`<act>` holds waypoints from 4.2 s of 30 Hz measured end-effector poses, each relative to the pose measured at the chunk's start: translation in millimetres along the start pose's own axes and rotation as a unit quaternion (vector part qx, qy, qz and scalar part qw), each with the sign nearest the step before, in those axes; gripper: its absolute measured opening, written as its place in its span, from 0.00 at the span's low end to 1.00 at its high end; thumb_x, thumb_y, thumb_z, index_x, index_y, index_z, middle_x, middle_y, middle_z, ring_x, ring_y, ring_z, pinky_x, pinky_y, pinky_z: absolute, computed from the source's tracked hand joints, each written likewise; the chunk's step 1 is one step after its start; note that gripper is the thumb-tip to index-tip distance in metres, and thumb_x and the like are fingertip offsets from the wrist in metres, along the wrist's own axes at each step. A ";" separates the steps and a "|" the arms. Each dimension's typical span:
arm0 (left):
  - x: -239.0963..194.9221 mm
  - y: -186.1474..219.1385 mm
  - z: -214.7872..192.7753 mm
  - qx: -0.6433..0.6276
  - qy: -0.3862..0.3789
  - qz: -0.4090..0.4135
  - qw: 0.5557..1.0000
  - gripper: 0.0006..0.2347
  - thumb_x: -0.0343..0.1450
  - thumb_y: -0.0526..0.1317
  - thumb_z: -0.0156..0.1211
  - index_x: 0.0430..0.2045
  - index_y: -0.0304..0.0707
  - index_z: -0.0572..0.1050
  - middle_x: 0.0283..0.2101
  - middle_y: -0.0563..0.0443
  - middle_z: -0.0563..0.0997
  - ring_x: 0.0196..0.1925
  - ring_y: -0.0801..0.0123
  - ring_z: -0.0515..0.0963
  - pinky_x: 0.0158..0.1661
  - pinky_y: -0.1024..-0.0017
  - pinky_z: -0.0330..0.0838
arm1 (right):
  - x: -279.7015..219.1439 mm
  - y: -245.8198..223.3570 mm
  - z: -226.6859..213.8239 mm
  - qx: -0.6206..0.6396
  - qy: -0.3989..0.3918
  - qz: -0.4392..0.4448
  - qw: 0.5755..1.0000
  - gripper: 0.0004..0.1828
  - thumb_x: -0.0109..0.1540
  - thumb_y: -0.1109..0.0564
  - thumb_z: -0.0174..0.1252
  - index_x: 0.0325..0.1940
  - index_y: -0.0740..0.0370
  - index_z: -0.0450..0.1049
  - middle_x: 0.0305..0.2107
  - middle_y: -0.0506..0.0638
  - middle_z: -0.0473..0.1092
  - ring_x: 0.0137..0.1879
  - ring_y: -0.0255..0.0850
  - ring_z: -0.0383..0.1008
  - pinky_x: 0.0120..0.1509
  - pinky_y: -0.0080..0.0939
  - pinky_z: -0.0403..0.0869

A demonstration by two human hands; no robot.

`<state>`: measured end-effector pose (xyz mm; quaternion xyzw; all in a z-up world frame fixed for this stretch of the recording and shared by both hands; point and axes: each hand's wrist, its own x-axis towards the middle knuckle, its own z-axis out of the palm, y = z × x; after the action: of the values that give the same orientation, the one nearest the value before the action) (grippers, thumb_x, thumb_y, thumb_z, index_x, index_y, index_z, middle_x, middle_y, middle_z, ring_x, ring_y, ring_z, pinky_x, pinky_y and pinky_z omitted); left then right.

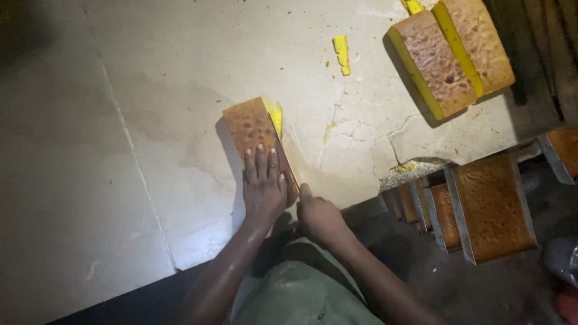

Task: The person removes a yellow wrapper from a rectangular food block, places it on a table, and uses a knife to slice it into smaller pieces. The person uses their bare feet to hold the block steady while cutting.

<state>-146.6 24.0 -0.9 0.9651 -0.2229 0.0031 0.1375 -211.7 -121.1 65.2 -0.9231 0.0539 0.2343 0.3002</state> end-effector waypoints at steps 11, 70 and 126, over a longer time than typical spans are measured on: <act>0.6 6.4 -5.6 -0.008 0.014 -0.006 1.000 0.28 0.73 0.44 0.52 0.70 0.33 0.61 0.75 0.30 0.55 0.77 0.35 0.48 0.71 0.45 0.48 | 20.1 44.0 57.5 -0.065 0.058 -0.040 0.995 0.30 0.61 0.59 0.50 0.64 0.75 0.55 0.28 0.69 0.75 0.34 0.66 0.77 0.38 0.65 0.75; 27.4 74.5 -49.5 -0.036 -0.166 0.062 0.983 0.45 0.58 0.54 0.72 0.69 0.36 0.57 0.67 0.41 0.65 0.67 0.50 0.63 0.62 0.45 0.54 | -25.1 183.7 -21.3 0.285 0.073 0.076 0.953 0.15 0.63 0.58 0.60 0.54 0.62 0.74 0.33 0.53 0.79 0.39 0.37 0.77 0.46 0.41 0.76; 16.0 84.3 -6.9 -0.018 -0.023 0.049 0.998 0.30 0.72 0.48 0.46 0.66 0.22 0.59 0.61 0.31 0.69 0.67 0.46 0.65 0.69 0.41 0.46 | -9.9 137.9 33.5 -0.081 0.012 -0.001 0.997 0.39 0.60 0.57 0.57 0.71 0.69 0.47 0.36 0.71 0.75 0.42 0.68 0.77 0.47 0.62 0.75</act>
<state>-168.2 -53.8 29.0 0.9502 -0.2728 -0.0159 0.1496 -267.0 -214.3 -26.9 -0.9472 0.0376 0.2267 0.2236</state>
